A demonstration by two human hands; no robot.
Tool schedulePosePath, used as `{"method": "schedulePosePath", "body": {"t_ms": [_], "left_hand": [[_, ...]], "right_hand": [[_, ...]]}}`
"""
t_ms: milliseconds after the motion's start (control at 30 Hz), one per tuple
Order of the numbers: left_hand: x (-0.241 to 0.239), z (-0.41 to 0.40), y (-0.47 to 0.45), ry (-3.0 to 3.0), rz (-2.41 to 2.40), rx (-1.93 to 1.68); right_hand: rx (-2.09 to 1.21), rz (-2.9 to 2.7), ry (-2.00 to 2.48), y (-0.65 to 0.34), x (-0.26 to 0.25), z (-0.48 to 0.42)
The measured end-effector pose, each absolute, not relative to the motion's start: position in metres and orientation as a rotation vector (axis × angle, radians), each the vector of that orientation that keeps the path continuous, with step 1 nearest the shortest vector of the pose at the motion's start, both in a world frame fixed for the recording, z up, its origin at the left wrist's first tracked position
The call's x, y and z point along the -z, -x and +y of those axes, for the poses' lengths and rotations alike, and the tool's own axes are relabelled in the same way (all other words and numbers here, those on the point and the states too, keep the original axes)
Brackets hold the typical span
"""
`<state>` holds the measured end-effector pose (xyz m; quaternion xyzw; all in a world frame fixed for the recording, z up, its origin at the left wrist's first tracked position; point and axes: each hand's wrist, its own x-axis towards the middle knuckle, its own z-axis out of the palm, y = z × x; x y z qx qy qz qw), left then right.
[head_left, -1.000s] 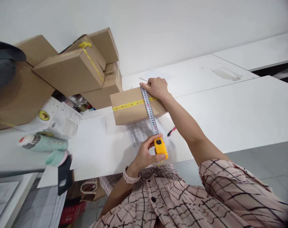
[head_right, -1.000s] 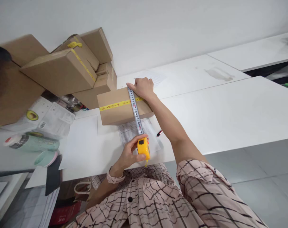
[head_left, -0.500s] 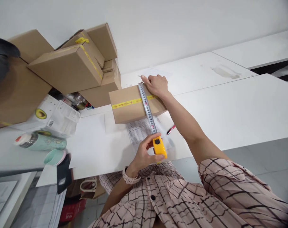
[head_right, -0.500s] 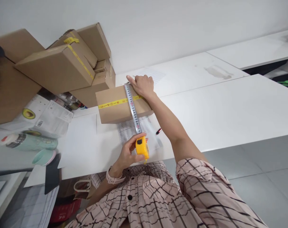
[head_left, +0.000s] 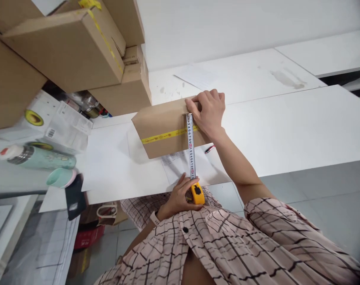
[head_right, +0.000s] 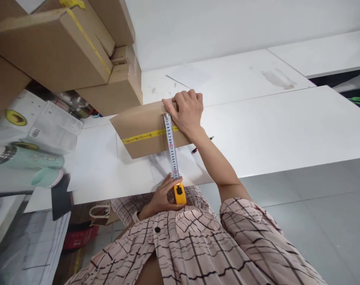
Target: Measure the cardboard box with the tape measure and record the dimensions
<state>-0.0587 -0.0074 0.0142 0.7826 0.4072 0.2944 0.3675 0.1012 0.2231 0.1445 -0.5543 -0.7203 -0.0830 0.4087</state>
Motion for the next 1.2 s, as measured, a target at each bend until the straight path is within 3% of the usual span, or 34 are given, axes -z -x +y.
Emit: {"method": "schedulePosePath", "body": {"t_ms": [200, 367, 567, 767, 1200], "left_hand": [[-0.010, -0.005, 0.059, -2.086, 1.003, -0.774], [-0.012, -0.006, 0.059, -2.073, 1.006, -0.758], [-0.020, -0.005, 0.057, -2.028, 1.047, -0.718], [-0.026, -0.009, 0.055, -1.996, 1.045, -0.650], [-0.032, -0.033, 0.069, -1.596, 1.201, -1.083]], "right_hand": [[0.249, -1.753, 1.366, -0.108, -0.108, 0.223], [0.059, -1.721, 1.335, -0.104, -0.081, 0.223], [-0.631, -1.552, 1.123, -0.114, -0.127, 0.206], [-0.849, -1.635, 0.950, -0.119, -0.156, 0.183], [-1.052, -1.224, 1.083, -0.111, -0.072, 0.075]]}}
